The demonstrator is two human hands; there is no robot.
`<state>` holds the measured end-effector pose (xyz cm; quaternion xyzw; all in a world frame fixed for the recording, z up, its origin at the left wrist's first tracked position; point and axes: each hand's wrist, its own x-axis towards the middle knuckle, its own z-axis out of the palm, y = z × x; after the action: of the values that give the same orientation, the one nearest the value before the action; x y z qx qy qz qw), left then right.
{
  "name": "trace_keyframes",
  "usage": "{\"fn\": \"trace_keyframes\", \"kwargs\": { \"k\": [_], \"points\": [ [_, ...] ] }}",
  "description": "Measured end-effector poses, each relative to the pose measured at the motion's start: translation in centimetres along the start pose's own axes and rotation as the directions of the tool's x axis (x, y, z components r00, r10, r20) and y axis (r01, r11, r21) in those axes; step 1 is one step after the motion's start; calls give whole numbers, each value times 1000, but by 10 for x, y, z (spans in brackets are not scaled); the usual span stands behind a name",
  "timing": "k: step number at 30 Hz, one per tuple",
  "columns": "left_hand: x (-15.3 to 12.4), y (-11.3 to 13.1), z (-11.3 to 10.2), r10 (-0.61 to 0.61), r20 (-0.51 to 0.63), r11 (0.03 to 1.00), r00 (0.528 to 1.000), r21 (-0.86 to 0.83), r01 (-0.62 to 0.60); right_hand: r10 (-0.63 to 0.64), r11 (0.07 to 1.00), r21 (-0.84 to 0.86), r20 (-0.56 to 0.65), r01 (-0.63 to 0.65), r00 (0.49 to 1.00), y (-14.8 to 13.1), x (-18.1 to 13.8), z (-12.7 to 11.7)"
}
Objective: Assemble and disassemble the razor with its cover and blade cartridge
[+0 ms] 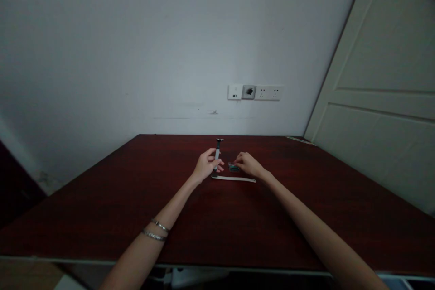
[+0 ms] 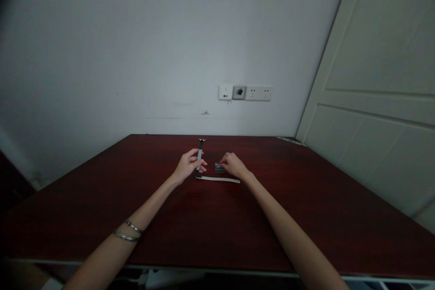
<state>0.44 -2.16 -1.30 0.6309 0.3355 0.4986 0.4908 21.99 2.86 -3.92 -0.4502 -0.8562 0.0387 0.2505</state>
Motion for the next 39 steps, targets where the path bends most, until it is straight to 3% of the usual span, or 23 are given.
{"fn": "trace_keyframes", "kwargs": {
  "k": [6,20,30,39],
  "points": [
    [1,-1,-1,-4,-6,1000,1000,17,5,74,993,-96,17,-72,997,2,-1,15],
    [2,-5,-4,-9,-15,1000,1000,22,9,87,981,-173,4,-85,996,-2,-4,13],
    [2,-6,-4,-16,-11,999,1000,33,17,68,989,-132,46,-61,997,-2,-5,14],
    [3,-7,-4,-20,-7,999,1000,39,20,65,998,12,-8,-65,998,8,0,22]
  ]
}}
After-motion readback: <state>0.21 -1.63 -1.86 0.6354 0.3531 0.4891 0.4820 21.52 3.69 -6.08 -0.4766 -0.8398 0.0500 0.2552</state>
